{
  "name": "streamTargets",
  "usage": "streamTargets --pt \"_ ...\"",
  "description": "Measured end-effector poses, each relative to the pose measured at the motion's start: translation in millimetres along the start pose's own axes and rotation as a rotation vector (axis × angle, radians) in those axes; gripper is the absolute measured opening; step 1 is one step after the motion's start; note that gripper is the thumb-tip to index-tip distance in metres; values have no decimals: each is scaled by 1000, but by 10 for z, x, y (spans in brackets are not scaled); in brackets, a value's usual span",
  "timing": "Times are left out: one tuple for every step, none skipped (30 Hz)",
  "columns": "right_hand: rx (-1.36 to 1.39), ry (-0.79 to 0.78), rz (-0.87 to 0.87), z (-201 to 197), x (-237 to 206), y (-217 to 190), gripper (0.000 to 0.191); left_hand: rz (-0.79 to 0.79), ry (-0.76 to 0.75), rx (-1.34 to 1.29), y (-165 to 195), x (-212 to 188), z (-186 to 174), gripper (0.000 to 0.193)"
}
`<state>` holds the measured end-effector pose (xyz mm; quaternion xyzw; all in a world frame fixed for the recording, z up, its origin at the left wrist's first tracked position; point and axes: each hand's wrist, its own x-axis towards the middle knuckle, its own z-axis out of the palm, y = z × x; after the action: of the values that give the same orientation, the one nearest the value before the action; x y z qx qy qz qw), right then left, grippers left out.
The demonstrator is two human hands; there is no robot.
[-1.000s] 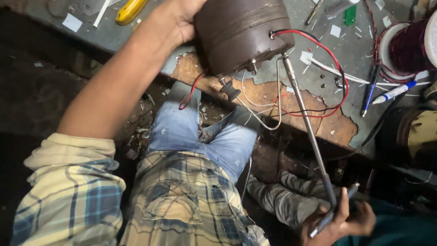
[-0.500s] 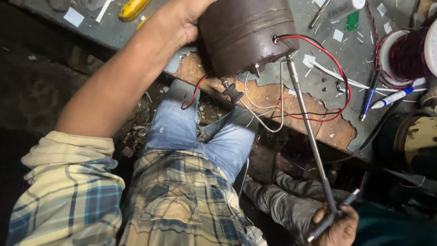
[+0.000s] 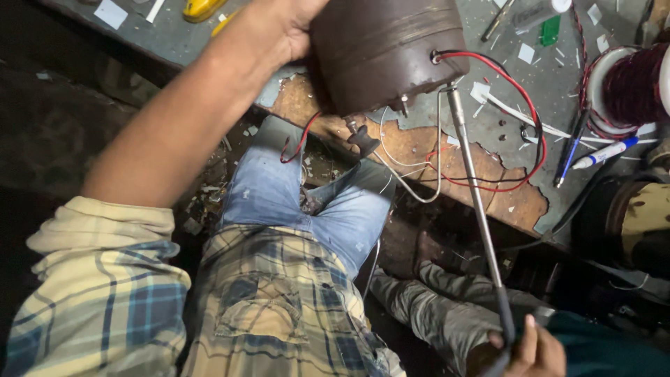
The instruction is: The person is repairing a cylindrical motor component. They use a T-handle wrench to tighten bolts on the motor housing while holding the component with their other hand. The person also handles wires and small metal parts on the workbench.
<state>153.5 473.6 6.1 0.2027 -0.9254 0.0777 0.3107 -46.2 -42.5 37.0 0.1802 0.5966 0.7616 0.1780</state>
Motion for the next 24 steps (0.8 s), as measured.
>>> streamTargets --pt "237 28 269 78 -120 -8 57 5 -1 -2 2 -1 -1 30" --pt "475 49 540 128 -223 32 61 6 7 -6 2 -4 -4 30" --pt "876 -33 730 181 -332 81 60 4 5 0 2 0 4 30" --pt "1282 -111 907 193 -412 158 60 1 6 -1 6 0 2 30" --pt "1692 -188 1064 200 -481 222 60 -3 4 -6 6 11 9 30" --pt "1539 -132 1040 243 -562 230 57 2 2 -14 13 13 8 30" --pt "1386 -84 1004 254 -601 250 58 5 7 0 14 11 12 30" --pt "1238 -49 967 273 -609 263 62 7 8 -2 18 5 10 30" --pt "1274 60 923 267 -594 270 55 11 14 -4 18 -3 14 30" --pt "1309 174 883 250 -571 256 48 11 18 -3 22 -5 7 30" --pt "1343 293 839 241 -545 220 42 12 17 -14 23 16 15 30" --pt "1309 93 864 158 -495 220 53 10 12 -1 23 7 7 31" --pt "1265 -105 884 63 -448 217 68 6 8 6 16 15 14 31" --pt "1214 -302 902 5 -416 183 84 7 17 1 12 24 14 31" --pt "1038 -272 804 -39 -412 125 81 4 18 -1 3 26 15 31" --pt "807 -194 670 2 -402 58 76 1 17 -2 -10 32 23 31" --pt "579 -105 536 0 -396 -1 72 -1 19 -6 -18 32 20 31" --pt "350 -63 382 31 -370 -41 68 1 17 -10 -27 44 20 31" --pt "83 -18 217 54 -340 -75 63 -1 12 -9 -33 30 14 31" --pt "-137 38 69 56 -292 -82 59 0 12 -20 -32 59 6 31" --pt "-125 47 74 69 -242 -88 56 1 13 -10 -35 29 -6 31" --pt "-96 59 78 71 -184 -72 52 1 18 -14 -39 44 -2 31" --pt "-80 63 78 64 -133 -52 49 8 25 -17 -37 30 -10 31" --pt "250 -17 309 72 -98 -31 46 8 26 -19 -39 32 -3 31"
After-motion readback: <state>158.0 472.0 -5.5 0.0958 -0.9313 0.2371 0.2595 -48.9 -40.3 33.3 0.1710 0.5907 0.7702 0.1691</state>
